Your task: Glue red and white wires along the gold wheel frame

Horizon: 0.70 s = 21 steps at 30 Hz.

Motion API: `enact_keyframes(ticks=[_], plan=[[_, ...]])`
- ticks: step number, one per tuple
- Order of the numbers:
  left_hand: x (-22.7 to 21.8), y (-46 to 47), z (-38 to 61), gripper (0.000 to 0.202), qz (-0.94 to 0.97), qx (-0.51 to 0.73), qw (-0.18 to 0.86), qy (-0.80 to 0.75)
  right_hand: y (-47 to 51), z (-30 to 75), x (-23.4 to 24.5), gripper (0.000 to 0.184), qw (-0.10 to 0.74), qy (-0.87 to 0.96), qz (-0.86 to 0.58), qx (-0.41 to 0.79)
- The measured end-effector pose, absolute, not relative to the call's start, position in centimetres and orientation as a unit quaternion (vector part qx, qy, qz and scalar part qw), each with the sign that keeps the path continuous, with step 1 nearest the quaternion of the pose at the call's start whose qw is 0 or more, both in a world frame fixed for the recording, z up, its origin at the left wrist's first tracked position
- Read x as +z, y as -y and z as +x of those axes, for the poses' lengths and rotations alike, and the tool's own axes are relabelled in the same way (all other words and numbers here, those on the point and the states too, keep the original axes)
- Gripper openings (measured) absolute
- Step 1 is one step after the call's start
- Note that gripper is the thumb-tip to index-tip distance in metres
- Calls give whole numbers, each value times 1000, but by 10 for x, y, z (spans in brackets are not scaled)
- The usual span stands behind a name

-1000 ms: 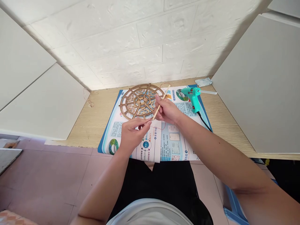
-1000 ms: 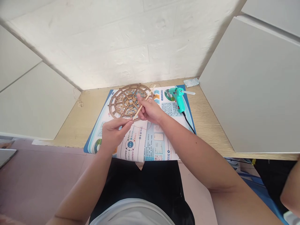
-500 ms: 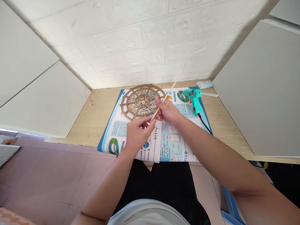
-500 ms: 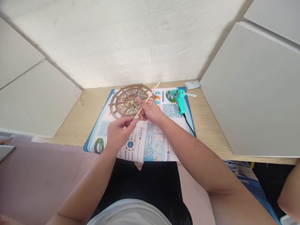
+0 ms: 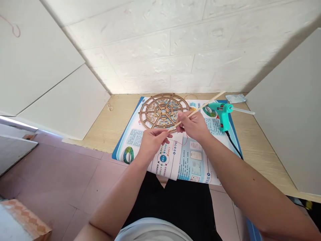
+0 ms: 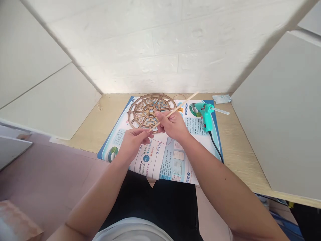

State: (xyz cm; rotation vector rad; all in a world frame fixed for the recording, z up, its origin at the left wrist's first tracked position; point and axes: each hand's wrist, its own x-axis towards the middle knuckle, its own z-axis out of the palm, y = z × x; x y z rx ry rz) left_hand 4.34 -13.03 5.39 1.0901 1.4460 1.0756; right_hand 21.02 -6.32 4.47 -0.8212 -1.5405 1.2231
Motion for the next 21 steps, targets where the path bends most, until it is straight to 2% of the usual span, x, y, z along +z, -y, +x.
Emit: enact_keyframes(ticks=[6,12,16,21], plan=[[60,138,35,15,444,417,561,-560,67,212,55,70,445,676,-308,500],[54,147,40,25,376,358,688,-506,68,209,54,66,365,694,-285,550],[51,150,43,29,316,349,745,-472,65,210,50,66,341,689,-281,575],[49,147,42,20,270,342,776,-456,62,213,49,68,338,685,-279,582]])
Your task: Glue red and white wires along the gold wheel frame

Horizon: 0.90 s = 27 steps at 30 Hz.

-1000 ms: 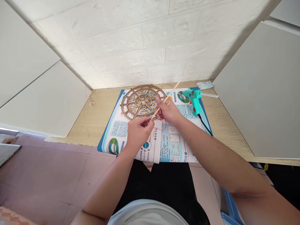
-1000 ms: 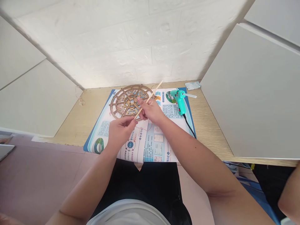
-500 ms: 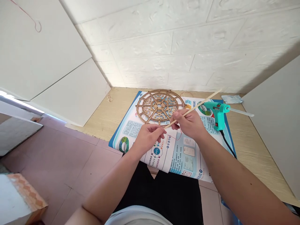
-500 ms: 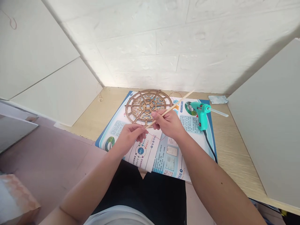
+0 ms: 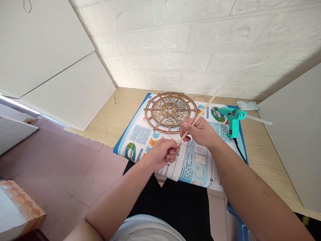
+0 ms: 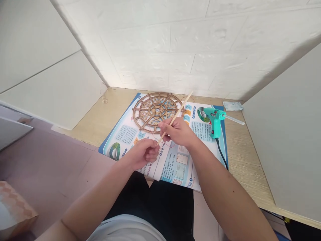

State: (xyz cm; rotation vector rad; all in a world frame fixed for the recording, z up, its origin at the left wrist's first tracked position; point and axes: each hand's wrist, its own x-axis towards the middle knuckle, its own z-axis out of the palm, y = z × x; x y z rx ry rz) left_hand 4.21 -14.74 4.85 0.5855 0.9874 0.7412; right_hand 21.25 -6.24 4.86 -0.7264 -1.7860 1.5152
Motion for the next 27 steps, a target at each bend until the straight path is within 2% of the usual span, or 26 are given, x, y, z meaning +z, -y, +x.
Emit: enact_keyframes(ticks=[8,15,27], plan=[[43,150,43,12,251,359,778,-450,60,214,46,69,341,686,-279,579],[49,149,44,27,254,343,789,-442,61,214,46,70,342,682,-274,585],[45,148,46,24,245,330,810,-419,61,215,45,67,355,674,-260,593]])
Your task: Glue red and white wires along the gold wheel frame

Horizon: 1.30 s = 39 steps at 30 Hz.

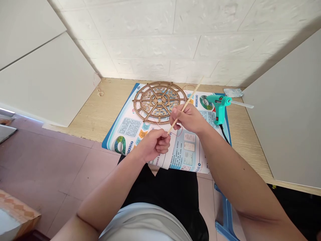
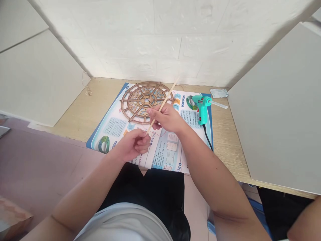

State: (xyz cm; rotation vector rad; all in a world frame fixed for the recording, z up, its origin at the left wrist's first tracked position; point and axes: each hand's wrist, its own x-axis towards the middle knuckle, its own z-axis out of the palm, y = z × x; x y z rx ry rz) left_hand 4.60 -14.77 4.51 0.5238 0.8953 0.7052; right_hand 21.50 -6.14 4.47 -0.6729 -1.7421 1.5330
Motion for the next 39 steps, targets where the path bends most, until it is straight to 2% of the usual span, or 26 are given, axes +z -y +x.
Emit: enact_keyframes(ticks=[4,12,19,29,34,39], plan=[[46,149,46,18,241,334,813,-411,61,214,43,67,353,670,-254,601],[43,150,47,21,262,340,803,-414,62,214,43,67,354,667,-244,608],[46,153,49,15,312,370,764,-428,58,213,38,67,378,645,-232,623],[39,165,47,17,452,461,541,-539,56,211,33,68,416,590,-260,641],[42,166,46,22,503,462,469,-560,56,209,34,67,419,597,-279,625],[44,160,46,22,579,399,390,-594,60,209,40,70,398,634,-308,588]])
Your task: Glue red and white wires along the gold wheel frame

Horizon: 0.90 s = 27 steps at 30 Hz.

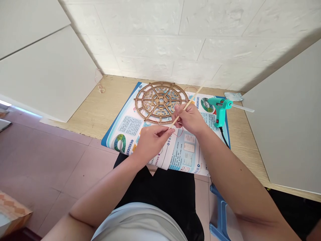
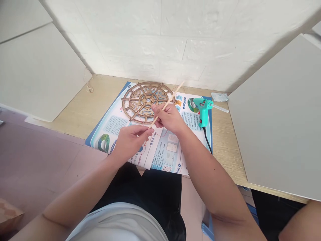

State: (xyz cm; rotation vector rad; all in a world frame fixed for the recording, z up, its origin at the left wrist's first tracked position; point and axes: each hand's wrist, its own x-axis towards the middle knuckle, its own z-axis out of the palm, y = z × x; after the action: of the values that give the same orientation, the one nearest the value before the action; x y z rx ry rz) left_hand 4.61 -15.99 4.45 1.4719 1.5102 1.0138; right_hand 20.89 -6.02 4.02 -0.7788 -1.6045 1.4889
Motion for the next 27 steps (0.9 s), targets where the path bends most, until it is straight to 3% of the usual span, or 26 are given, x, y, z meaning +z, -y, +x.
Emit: enact_keyframes(ticks=[7,12,18,22,27], plan=[[46,158,33,32,579,325,440,-605,62,208,43,68,435,647,-328,534],[49,164,10,17,546,308,459,-629,52,211,38,68,529,570,-353,520],[58,157,-37,20,466,327,422,-705,49,207,32,60,465,593,-397,524],[55,154,-57,40,470,377,397,-692,49,204,27,56,425,623,-415,508],[43,155,-72,47,552,370,359,-656,50,205,23,19,385,681,-438,443]])
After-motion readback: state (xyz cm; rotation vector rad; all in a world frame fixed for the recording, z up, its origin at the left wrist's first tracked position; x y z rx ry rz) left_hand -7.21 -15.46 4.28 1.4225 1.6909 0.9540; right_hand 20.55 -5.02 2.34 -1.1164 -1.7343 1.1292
